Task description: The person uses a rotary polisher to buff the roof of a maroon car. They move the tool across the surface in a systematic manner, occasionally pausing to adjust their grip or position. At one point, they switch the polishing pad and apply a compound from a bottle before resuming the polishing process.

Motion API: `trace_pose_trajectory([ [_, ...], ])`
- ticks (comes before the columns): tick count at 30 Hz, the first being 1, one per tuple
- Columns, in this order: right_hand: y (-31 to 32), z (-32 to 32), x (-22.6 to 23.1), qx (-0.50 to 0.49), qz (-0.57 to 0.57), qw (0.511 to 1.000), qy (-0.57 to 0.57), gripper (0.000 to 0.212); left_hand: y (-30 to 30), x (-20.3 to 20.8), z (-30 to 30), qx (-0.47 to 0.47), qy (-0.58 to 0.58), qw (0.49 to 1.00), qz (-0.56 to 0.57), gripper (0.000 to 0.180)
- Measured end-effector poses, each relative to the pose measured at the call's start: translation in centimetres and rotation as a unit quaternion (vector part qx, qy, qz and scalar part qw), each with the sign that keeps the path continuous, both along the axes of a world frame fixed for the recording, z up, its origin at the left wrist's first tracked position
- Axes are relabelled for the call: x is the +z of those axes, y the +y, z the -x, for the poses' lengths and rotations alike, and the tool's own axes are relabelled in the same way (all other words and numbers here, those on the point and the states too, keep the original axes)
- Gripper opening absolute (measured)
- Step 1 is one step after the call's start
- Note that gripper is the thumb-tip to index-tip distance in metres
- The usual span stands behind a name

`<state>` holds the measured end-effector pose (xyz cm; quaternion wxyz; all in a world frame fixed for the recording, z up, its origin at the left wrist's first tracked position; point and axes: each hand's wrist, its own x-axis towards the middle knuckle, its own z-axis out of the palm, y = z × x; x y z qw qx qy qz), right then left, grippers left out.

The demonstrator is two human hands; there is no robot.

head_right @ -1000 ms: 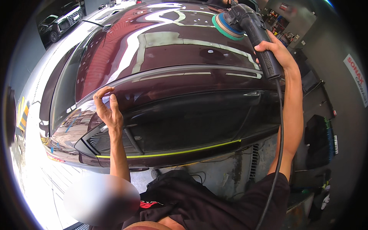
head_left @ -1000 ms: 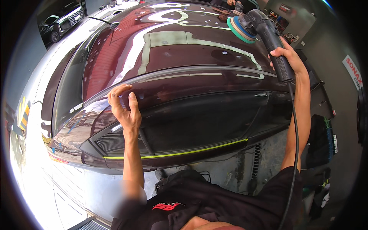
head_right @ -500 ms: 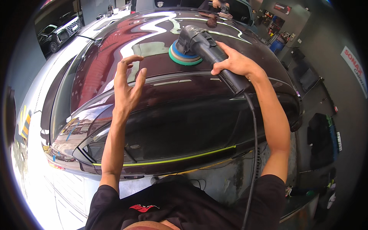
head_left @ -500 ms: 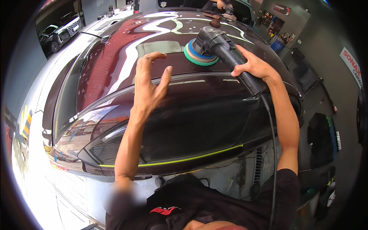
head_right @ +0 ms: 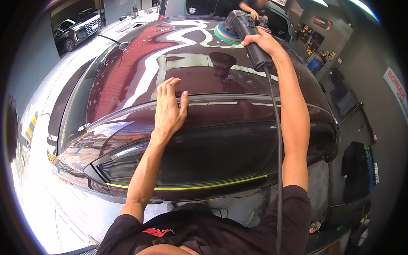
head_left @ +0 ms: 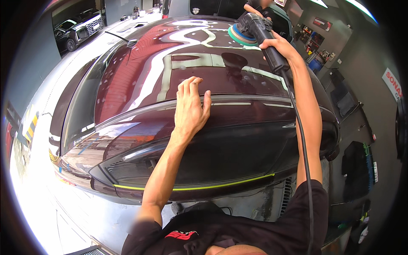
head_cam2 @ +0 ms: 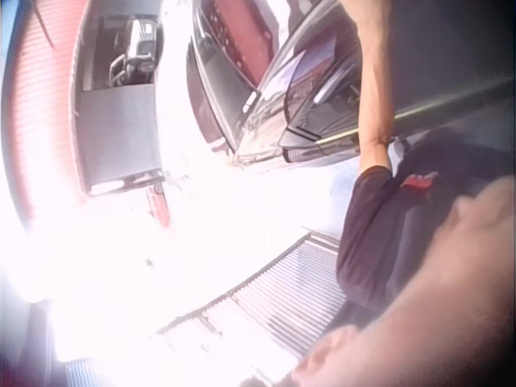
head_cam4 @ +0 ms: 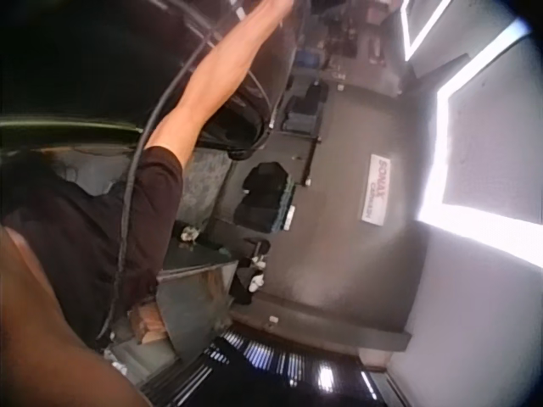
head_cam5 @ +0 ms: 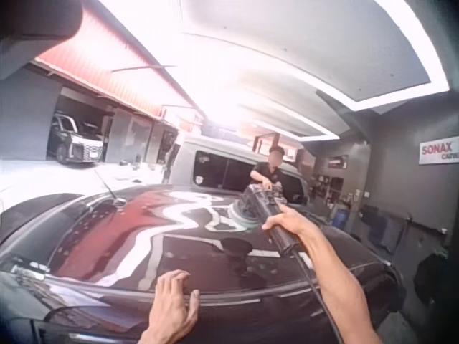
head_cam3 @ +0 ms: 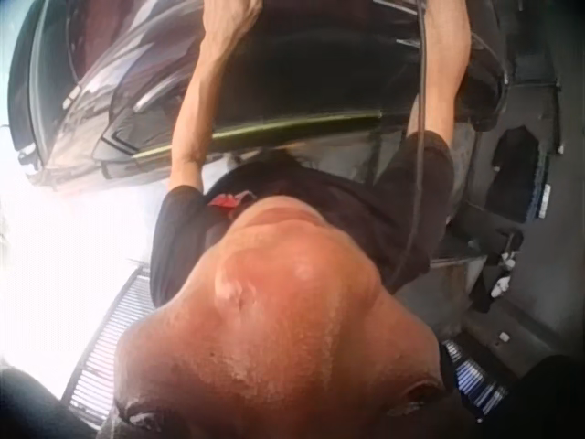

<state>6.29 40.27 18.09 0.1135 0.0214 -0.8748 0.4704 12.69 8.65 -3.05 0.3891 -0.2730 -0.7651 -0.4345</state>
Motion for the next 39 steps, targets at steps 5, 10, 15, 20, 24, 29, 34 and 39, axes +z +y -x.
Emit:
trace_pose_trajectory([
  [5,-0.1,8.3,0.4,-0.003,-0.004,0.992,-0.125,0.05,-0.2,0.4,-0.1,0.001,-0.004,1.0,-0.009,0.039],
  [10,-1.5,6.6,1.6,0.021,0.091,0.994,-0.053,0.047,-0.2,0.1,0.1,-0.004,-0.008,1.0,-0.015,0.04],
  [15,-5.8,0.8,3.5,0.039,0.024,0.999,-0.001,0.072,-0.5,0.0,0.2,-0.021,-0.01,0.999,-0.042,0.041],
  [20,-9.9,-7.3,1.0,0.079,0.028,0.995,-0.044,0.09,-1.4,0.3,0.0,-0.085,-0.001,0.988,-0.132,0.043],
  [24,-12.5,-11.1,-3.0,0.068,-0.006,0.989,-0.128,0.111,-3.4,1.6,0.7,-0.109,-0.06,0.973,-0.196,0.046],
  [29,-14.9,-12.0,-4.6,0.062,-0.174,0.976,-0.114,0.116,-4.2,7.1,6.0,-0.136,-0.033,0.978,-0.156,0.05],
  [34,-16.1,-12.5,-4.1,0.075,-0.117,0.976,-0.17,0.117,-2.4,11.2,11.2,-0.269,-0.116,0.956,-0.027,0.05],
  [39,-16.8,-10.8,-5.9,0.086,0.099,0.974,-0.185,0.076,-1.5,10.5,12.0,-0.31,-0.025,0.949,-0.05,0.043],
])
